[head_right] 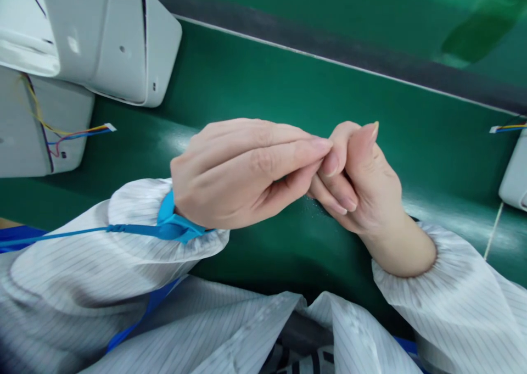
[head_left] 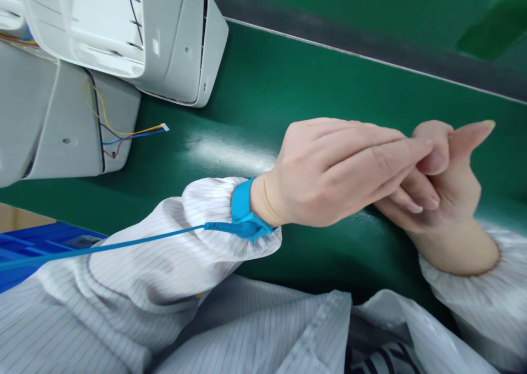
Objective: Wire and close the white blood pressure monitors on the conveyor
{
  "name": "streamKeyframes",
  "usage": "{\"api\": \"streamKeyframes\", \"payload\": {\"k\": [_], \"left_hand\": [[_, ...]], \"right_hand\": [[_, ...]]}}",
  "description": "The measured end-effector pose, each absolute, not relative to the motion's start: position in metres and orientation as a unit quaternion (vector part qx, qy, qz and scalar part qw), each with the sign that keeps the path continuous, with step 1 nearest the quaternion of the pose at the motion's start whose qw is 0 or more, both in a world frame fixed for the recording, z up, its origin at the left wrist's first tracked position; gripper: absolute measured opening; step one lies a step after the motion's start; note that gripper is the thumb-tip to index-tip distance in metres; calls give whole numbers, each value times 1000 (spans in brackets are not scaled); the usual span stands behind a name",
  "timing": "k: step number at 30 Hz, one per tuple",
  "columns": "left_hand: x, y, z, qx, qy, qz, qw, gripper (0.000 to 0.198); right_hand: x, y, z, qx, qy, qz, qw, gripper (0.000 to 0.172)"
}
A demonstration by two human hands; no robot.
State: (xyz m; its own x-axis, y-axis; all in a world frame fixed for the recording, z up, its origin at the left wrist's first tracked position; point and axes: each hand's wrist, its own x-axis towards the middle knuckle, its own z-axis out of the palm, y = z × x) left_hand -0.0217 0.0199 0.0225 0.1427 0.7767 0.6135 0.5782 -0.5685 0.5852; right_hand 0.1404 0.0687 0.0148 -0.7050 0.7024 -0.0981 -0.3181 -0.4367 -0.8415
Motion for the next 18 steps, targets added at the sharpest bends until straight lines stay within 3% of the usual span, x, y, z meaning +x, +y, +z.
{"api": "streamKeyframes", "payload": {"k": [3,6,12,18], "left_hand": [[-23,22,22,771,432,464,56,16],[-24,26,25,777,447,437,76,18],[-24,31,28,733,475,470,128,44],[-29,33,22,771,449,436,116,21]], "right_hand": [[140,68,14,-225,-423,819,317,41],[140,68,13,-226,-421,818,321,39],[140,69,14,-255,-433,798,334,37],[137,68,10,-263,-471,759,365,35]]}}
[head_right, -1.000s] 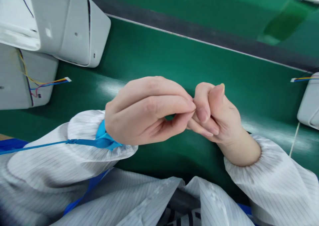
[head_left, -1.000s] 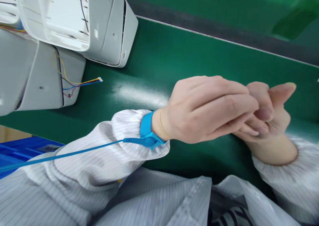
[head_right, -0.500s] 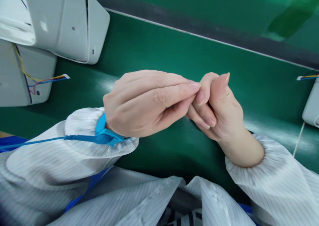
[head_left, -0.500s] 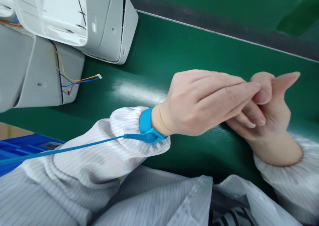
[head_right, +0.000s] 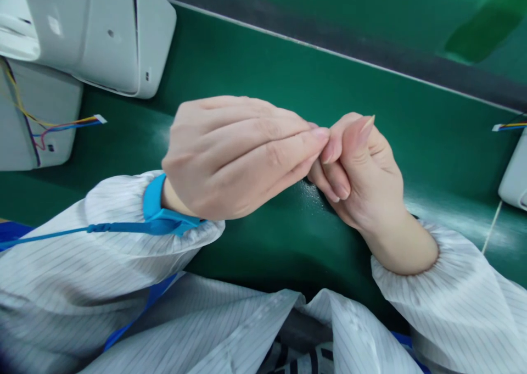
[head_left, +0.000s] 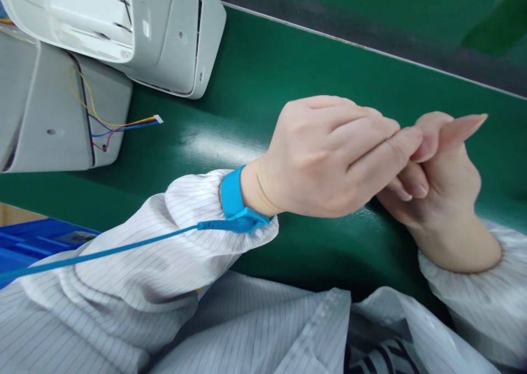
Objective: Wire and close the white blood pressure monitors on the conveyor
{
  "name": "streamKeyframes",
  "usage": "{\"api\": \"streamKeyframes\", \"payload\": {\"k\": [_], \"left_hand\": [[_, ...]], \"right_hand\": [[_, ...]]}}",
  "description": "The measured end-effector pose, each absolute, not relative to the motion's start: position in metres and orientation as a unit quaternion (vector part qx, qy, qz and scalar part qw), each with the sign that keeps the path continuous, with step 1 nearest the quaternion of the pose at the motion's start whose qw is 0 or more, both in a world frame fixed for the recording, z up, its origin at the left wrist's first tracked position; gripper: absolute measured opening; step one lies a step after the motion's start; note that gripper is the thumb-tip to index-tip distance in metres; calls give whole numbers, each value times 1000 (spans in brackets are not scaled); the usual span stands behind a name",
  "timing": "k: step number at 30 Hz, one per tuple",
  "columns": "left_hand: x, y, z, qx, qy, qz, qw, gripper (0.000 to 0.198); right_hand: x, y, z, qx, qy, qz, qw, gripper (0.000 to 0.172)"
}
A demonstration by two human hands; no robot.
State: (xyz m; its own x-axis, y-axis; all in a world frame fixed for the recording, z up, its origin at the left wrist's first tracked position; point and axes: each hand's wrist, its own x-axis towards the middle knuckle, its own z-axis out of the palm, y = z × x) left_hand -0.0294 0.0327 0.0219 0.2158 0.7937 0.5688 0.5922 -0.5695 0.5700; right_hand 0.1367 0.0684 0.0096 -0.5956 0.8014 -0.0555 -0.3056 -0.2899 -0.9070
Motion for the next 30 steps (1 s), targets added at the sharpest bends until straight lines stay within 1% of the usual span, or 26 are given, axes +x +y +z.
{"api": "streamKeyframes", "payload": {"k": [2,6,10,12,14,16,19,21,24,27,30], "left_hand": [[-28,34,23,776,462,415,110,17],[-21,32,27,783,473,387,114,20],[-13,27,23,795,472,372,87,26],[-10,25,21,768,498,394,80,29],[-9,23,22,724,522,432,129,24],[-8,22,26,685,525,446,237,19],[-7,23,35,627,515,415,411,25],[-6,24,40,592,502,398,489,30],[-7,26,44,560,493,386,543,33],[-8,27,44,548,497,372,560,33],[-8,26,43,538,487,378,574,35]], "right_hand": [[135,69,7,-251,-485,747,380,34],[134,72,6,-258,-490,739,385,36],[136,78,9,-253,-508,732,377,44],[138,79,8,-243,-537,716,374,48],[139,78,8,-236,-563,699,373,50],[140,76,7,-241,-576,686,374,49],[142,75,7,-255,-585,669,381,46],[143,75,7,-258,-591,663,381,46],[144,75,7,-258,-596,659,378,45],[145,76,8,-252,-601,656,380,45],[145,76,10,-252,-598,667,367,49]]}}
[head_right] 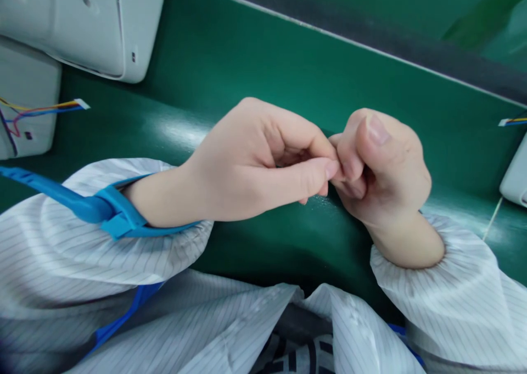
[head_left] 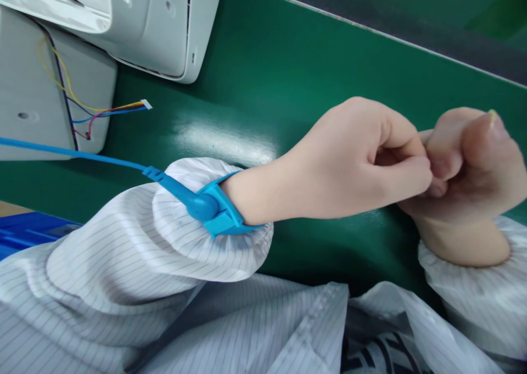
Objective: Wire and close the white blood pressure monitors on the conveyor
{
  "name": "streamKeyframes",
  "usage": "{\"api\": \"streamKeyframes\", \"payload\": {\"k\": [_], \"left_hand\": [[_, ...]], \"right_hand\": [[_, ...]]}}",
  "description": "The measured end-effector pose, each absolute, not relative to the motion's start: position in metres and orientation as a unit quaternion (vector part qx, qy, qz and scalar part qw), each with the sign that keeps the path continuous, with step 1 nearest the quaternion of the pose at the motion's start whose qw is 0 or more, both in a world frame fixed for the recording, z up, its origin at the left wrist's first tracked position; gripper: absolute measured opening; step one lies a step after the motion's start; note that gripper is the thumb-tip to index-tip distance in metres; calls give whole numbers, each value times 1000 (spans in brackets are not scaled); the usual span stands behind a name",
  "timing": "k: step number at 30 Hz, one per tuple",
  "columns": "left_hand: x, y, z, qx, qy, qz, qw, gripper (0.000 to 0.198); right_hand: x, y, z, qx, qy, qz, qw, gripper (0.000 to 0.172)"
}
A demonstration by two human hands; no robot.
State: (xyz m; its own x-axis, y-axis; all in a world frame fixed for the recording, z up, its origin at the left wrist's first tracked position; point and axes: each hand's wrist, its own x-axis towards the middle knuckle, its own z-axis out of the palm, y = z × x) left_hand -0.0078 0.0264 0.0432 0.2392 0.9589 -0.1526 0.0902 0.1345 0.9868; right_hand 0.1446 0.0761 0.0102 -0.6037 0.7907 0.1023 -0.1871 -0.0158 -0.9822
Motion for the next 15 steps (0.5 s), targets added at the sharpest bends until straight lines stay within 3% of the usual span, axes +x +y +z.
{"api": "streamKeyframes", "payload": {"k": [5,15], "left_hand": [[-7,27,43,516,477,392,594,37],[-8,30,42,499,474,394,609,36]], "right_hand": [[144,78,13,-269,-593,680,337,55],[146,77,7,-255,-613,650,370,48]]}}
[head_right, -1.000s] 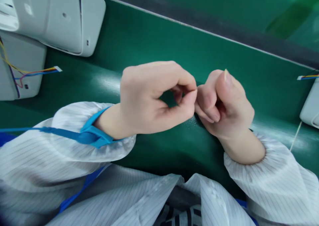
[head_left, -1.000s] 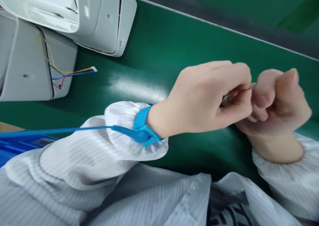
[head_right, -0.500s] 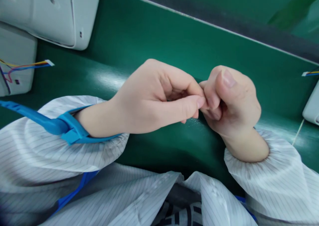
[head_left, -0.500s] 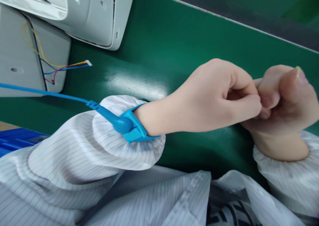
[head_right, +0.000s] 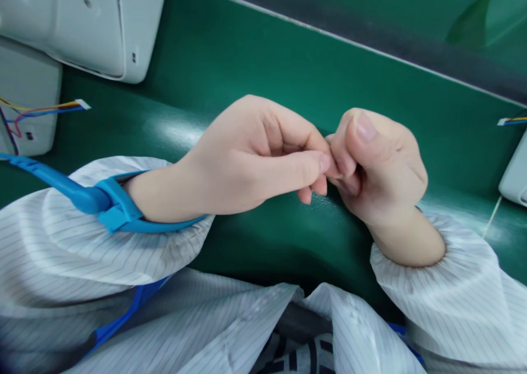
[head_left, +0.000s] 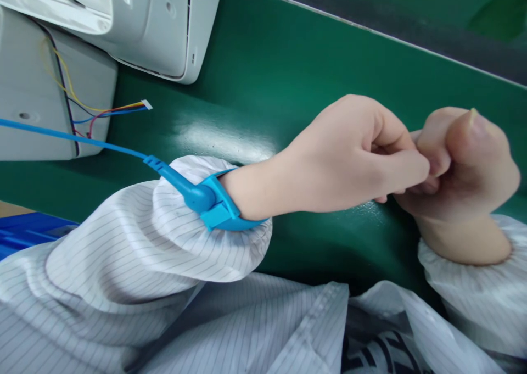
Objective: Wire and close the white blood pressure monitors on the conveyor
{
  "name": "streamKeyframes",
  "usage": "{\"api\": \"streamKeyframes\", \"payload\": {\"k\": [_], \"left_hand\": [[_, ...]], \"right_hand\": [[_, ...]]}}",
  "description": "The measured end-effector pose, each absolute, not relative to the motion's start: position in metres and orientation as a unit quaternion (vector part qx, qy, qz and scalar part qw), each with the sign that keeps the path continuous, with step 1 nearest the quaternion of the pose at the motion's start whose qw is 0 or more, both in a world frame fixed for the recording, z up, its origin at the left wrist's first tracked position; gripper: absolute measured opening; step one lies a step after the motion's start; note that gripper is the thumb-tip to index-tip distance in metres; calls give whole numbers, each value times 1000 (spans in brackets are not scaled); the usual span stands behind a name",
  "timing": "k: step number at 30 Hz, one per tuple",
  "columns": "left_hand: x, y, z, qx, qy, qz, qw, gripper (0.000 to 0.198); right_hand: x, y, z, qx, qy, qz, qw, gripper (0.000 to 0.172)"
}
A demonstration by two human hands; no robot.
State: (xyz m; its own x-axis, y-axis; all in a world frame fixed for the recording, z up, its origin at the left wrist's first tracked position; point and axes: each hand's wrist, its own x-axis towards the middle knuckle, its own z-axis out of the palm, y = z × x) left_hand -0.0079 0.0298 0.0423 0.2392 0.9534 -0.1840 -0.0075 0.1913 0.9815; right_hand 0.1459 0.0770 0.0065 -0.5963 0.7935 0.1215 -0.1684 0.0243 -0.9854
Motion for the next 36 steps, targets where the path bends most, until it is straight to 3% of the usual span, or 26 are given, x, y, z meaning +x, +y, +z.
{"api": "streamKeyframes", "payload": {"k": [15,22,28,36], "left_hand": [[-8,29,40,457,474,391,643,31],[-7,32,40,391,465,407,682,35],[-3,30,37,378,499,449,638,38],[4,19,34,434,443,460,636,34]], "right_hand": [[147,74,2,-232,-618,640,394,39],[142,68,0,-270,-618,598,433,45],[132,60,-1,-310,-626,542,467,49],[138,70,6,-285,-581,641,412,47]]}}
